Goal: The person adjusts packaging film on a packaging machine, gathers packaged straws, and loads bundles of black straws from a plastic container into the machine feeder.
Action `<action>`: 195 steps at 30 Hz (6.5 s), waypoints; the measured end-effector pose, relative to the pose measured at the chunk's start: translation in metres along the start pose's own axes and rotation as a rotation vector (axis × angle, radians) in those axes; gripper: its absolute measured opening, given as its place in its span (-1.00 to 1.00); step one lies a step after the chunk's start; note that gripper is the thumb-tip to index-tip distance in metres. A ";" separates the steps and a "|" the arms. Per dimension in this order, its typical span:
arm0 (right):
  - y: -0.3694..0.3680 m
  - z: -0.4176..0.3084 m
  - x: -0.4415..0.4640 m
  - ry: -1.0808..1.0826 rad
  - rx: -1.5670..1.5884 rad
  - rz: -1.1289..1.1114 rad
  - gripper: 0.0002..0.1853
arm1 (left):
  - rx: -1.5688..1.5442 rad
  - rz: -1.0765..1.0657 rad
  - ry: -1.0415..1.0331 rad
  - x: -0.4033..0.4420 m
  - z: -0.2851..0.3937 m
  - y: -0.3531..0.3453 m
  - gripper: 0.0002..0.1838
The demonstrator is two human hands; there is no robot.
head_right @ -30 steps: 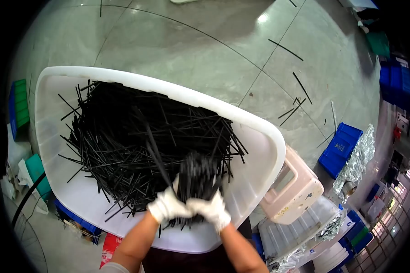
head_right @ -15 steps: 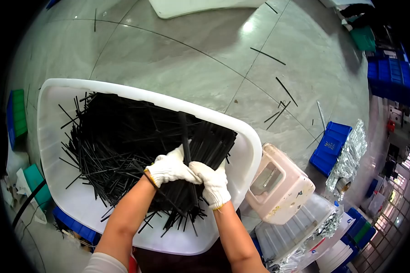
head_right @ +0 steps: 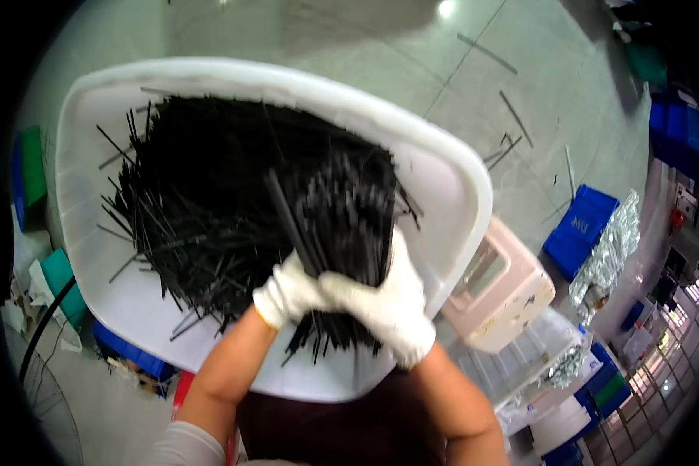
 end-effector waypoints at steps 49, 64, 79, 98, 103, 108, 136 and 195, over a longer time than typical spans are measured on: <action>-0.092 -0.274 -0.361 0.410 -0.426 -0.994 -0.55 | -0.344 0.760 -0.815 -0.264 0.317 -0.201 -0.53; -0.068 -0.162 -0.348 -0.230 -0.501 -1.256 -0.48 | -0.818 1.099 -0.575 -0.342 0.195 -0.308 -0.58; -0.104 -0.062 -0.395 -0.556 -0.658 -1.633 -0.34 | -0.582 1.549 -0.691 -0.389 0.168 -0.406 -0.29; -0.172 0.212 -0.789 0.141 -1.601 -2.210 -0.60 | -0.769 2.157 -1.493 -0.654 -0.005 -0.533 -0.21; -0.184 0.257 -0.944 0.116 -1.679 -2.742 -0.50 | -0.624 2.268 -1.390 -0.760 0.029 -0.626 -0.67; -0.180 0.269 -1.099 0.357 -1.548 -3.146 -0.51 | 0.544 3.188 -0.908 -0.861 0.050 -0.702 -0.66; -0.366 0.502 -1.193 1.879 -1.438 -3.044 -0.23 | 0.588 3.314 0.350 -1.090 0.018 -0.665 -0.32; -0.355 0.472 -1.150 2.839 -1.357 -2.694 -0.25 | 0.673 3.678 -0.089 -1.035 -0.066 -0.751 -0.79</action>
Point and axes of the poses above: each hand's wrist, its own x-axis towards the middle knuckle, its own y-axis out of the back of the hand, z = x × y, the point moved 4 cm from there along x, towards the middle knuckle, and after that the axes turned 2 degrees about -y, right-handed, at the moved point
